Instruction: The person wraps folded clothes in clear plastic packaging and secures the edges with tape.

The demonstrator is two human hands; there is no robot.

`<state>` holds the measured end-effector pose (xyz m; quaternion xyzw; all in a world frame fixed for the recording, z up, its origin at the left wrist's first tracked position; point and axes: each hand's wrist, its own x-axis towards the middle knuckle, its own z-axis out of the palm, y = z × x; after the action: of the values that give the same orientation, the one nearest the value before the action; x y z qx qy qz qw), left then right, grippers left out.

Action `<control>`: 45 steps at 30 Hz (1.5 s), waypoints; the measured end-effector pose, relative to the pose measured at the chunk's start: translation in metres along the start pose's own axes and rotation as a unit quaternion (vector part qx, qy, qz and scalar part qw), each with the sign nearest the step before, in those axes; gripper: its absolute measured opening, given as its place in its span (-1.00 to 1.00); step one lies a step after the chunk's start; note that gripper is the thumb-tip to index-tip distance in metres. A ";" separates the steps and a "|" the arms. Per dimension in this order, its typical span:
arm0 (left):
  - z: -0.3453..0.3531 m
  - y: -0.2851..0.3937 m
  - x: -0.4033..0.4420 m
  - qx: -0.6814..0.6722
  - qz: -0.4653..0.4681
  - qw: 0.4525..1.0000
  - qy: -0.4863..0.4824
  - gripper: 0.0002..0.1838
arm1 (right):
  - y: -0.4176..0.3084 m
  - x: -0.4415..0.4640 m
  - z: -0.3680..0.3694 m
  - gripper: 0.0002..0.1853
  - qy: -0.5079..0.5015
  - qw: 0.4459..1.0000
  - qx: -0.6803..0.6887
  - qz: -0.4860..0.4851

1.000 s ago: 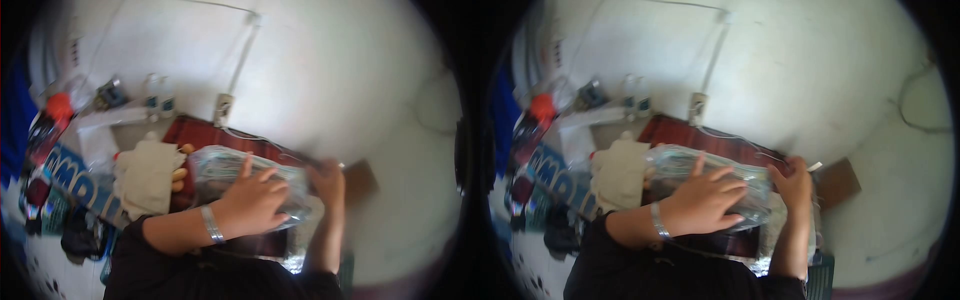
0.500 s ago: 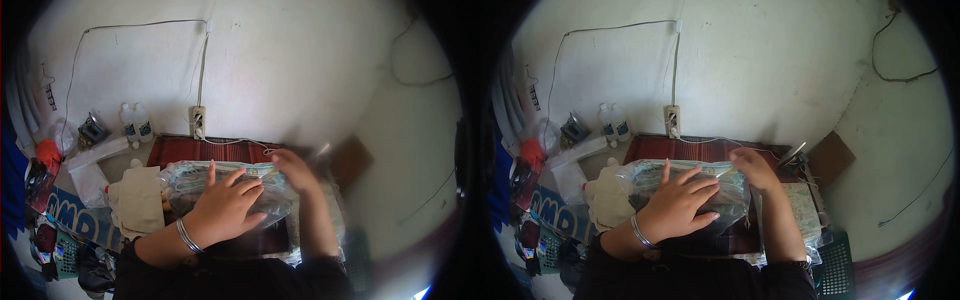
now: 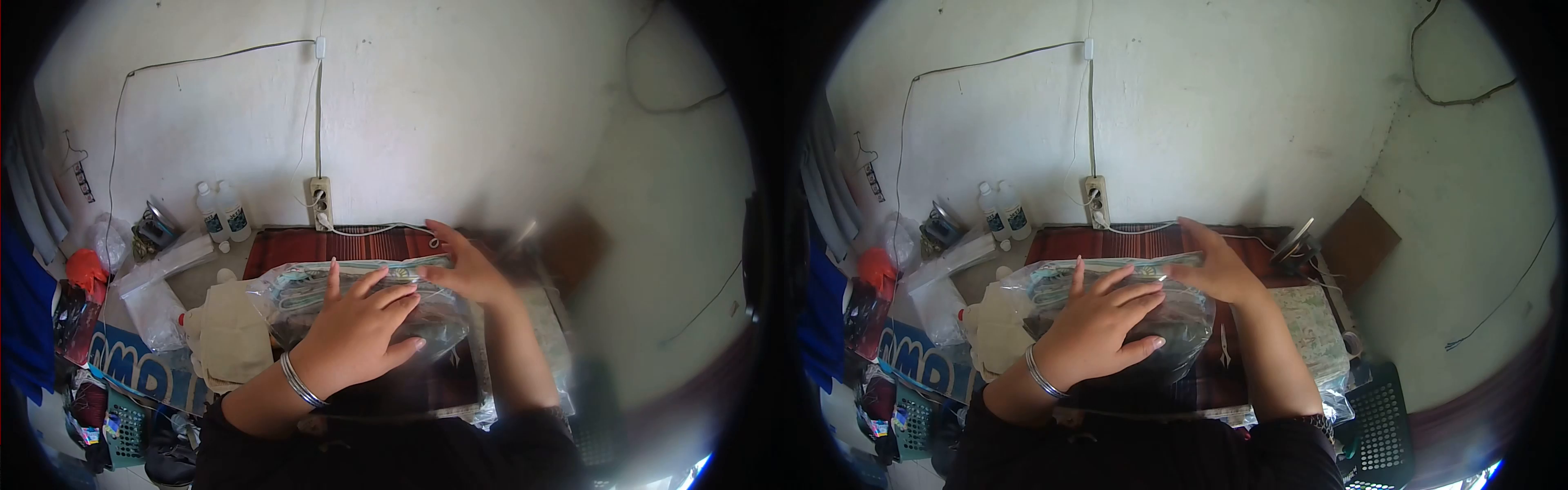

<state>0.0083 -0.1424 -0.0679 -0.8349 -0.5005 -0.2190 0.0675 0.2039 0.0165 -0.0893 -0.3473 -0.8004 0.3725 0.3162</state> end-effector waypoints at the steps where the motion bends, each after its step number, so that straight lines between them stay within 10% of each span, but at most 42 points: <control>1: 0.000 0.001 -0.001 0.002 -0.003 1.000 -0.003 -0.43 | -0.005 0.001 0.004 -0.03 -0.004 0.996 -0.081 -0.046; 7: 0.000 0.000 0.001 0.009 0.001 1.000 0.008 -0.44 | -0.003 -0.004 -0.007 0.10 0.064 0.998 0.016 0.019; 13: -0.009 0.008 0.002 0.064 -0.011 0.997 0.041 -0.42 | 0.057 -0.077 -0.072 -0.17 0.218 0.973 0.076 0.016; 17: -0.018 0.026 0.006 0.085 -0.015 0.996 0.039 -0.34 | 0.130 -0.187 -0.157 -0.37 0.393 0.886 0.184 0.162; 20: -0.013 0.043 0.013 0.088 -0.023 0.995 -0.027 -0.22 | 0.234 -0.283 -0.229 -0.42 0.508 0.808 -0.046 0.294; 27: 0.007 0.042 0.013 0.164 -0.074 0.982 -0.053 -0.24 | 0.426 -0.448 -0.289 -0.47 0.232 0.748 -0.446 0.434; 32: 0.010 0.036 0.010 0.236 -0.056 0.969 -0.042 -0.23 | 0.448 -0.441 -0.292 -0.32 0.254 0.773 -0.202 0.545; 39: 0.014 0.035 0.011 0.260 -0.062 0.963 -0.019 -0.26 | 0.466 -0.397 -0.291 -0.44 0.210 0.797 -0.165 0.542; 42: 0.013 0.036 0.011 0.257 -0.066 0.964 -0.013 -0.25 | 0.452 -0.389 -0.299 -0.54 0.042 0.820 -0.325 0.469; 45: 0.011 0.034 0.010 0.249 -0.063 0.966 -0.005 -0.25 | 0.502 -0.424 -0.312 -0.67 0.286 0.790 -0.368 0.399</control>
<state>0.0449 -0.1476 -0.0696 -0.7599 -0.5909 -0.0868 0.2566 0.8398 0.0402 -0.4408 -0.8164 -0.5400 0.0267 0.2028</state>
